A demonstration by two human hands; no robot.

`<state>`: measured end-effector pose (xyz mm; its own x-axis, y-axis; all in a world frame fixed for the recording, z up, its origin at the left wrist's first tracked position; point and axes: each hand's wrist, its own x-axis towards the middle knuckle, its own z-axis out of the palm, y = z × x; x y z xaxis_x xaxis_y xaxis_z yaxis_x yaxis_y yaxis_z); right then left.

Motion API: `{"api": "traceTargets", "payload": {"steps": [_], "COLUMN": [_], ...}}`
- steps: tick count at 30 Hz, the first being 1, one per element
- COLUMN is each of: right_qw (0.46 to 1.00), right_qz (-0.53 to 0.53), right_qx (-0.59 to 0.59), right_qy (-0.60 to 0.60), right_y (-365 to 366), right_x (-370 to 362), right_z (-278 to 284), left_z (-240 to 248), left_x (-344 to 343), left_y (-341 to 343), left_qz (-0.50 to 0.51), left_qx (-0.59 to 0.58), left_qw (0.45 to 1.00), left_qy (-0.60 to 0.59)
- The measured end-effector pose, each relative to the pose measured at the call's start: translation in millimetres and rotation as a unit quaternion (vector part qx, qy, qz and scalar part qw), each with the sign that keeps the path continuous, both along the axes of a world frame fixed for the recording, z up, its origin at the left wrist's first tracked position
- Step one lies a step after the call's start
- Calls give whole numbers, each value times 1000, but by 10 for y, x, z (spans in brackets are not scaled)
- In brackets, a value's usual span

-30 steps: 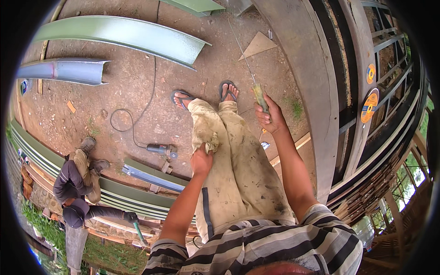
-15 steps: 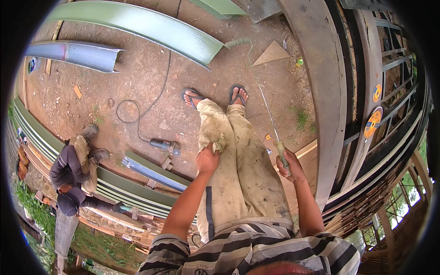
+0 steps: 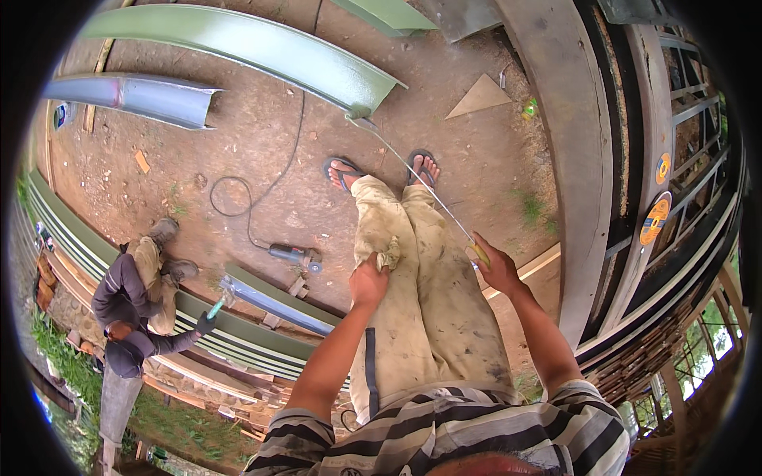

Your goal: The person paints long metal beams with a roller, moving along the length of the beams and dipping the roller into a paint bucket on the ground.

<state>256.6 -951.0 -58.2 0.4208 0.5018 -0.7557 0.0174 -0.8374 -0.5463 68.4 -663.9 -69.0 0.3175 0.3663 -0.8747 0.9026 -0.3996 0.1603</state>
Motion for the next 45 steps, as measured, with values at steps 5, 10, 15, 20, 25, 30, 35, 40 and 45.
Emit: {"api": "traceTargets", "payload": {"steps": [5, 10, 15, 20, 25, 30, 35, 40, 45], "right_qw": [989, 994, 995, 997, 992, 998, 998, 999, 993], "right_qz": [59, 19, 23, -8, 42, -27, -1, 27, -3], "right_qx": [-131, -96, -92, -73, -93, -52, -62, -27, -101], "right_qy": [45, 39, 33, 32, 80, -3, 14, -34, 57], "right_y": [80, -368, -393, -749, -821, -621, -25, 507, -277], "right_x": [-182, -459, -597, -871, -1019, -1075, -629, -433, -626], "right_z": [-325, -464, -648, -512, -289, -268, -828, -1235, -918], "left_z": [-24, -85, -101, -126, -90, -118, -101, -134, -156], "left_x": [-18, -79, -23, -68, 1, -68, -25, -22, -75], "left_y": [-40, -74, -50, -10, -3, -10, -24, 6, -25], "left_qz": [-12, -20, -47, -52, -61, -56, -59, -60, -50], "left_qx": [-18, -16, -43, -26, -34, -33, -30, -44, -31], "left_qw": [1000, 1000, 998, 998, 998, 998, 998, 997, 998], "left_qy": [3, -6, 9, -8, 11, 15, 20, 22, 17]}}
